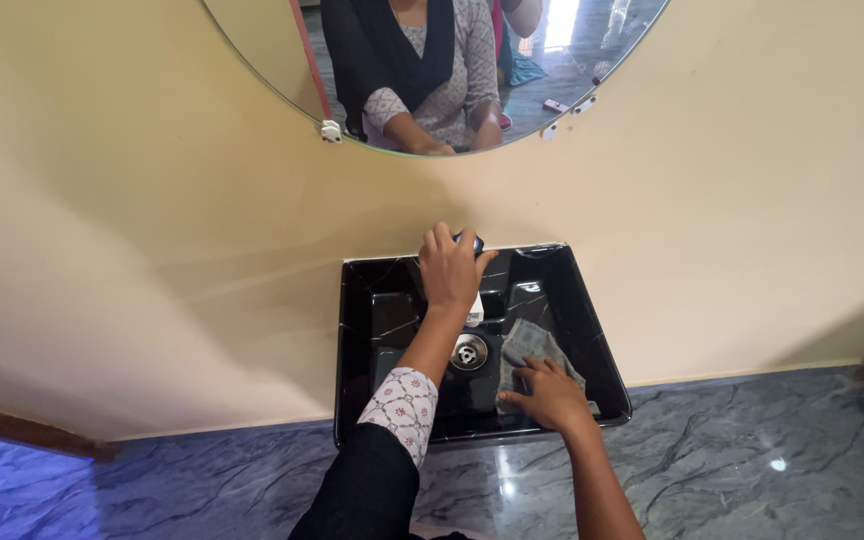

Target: The person wipes a black marble sink with a cloth, focusing on the basin, faucet, and drain area. They repeatedly wipe different sections of the sink surface and the faucet handle.

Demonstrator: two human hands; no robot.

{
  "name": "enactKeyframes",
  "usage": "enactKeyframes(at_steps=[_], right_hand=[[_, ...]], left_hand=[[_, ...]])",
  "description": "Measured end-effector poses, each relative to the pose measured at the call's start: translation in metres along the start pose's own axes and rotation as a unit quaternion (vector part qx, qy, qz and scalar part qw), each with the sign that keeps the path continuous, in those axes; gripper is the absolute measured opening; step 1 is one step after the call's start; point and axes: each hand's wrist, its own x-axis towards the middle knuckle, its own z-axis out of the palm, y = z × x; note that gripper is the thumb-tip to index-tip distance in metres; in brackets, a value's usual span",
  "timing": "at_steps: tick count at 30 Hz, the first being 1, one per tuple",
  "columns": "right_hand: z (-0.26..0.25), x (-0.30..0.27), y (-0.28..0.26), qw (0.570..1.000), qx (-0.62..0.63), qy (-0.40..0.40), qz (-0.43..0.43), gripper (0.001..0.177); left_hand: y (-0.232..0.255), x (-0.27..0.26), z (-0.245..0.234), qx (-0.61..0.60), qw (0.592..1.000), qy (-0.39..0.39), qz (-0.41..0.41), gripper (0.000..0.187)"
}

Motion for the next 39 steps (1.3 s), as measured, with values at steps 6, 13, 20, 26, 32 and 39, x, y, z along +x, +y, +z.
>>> enactKeyframes(at_steps=[6,13,20,26,32,39], right_hand=[[0.001,0.001,0.001,1.0,0.005,0.004,0.0,0.074],[0.001,0.001,0.0,1.0,0.003,0.0,0.005,0.073],[0.001,0.0,0.0,1.0,0.009,0.006,0.005,0.072],[0.002,0.002,0.001,1.0,0.001,0.008,-0.004,0.072],[0.004,0.002,0.004,1.0,0.004,0.014,-0.008,0.073],[0.007,0.004,0.004,1.0,0.005,0.014,-0.008,0.072]], left_hand=[[-0.017,-0.004,0.008,-0.113,0.993,0.001,0.043,0.028],[-0.015,-0.004,0.016,-0.087,0.996,0.005,0.01,0.035],[-0.01,0.003,0.004,-0.02,0.999,-0.025,0.003,0.05],[-0.012,0.002,0.004,-0.003,1.0,-0.004,0.019,0.047],[-0.014,0.003,0.008,-0.053,0.998,-0.025,-0.002,0.038],[-0.016,0.004,0.004,-0.077,0.996,-0.052,-0.02,0.035]])
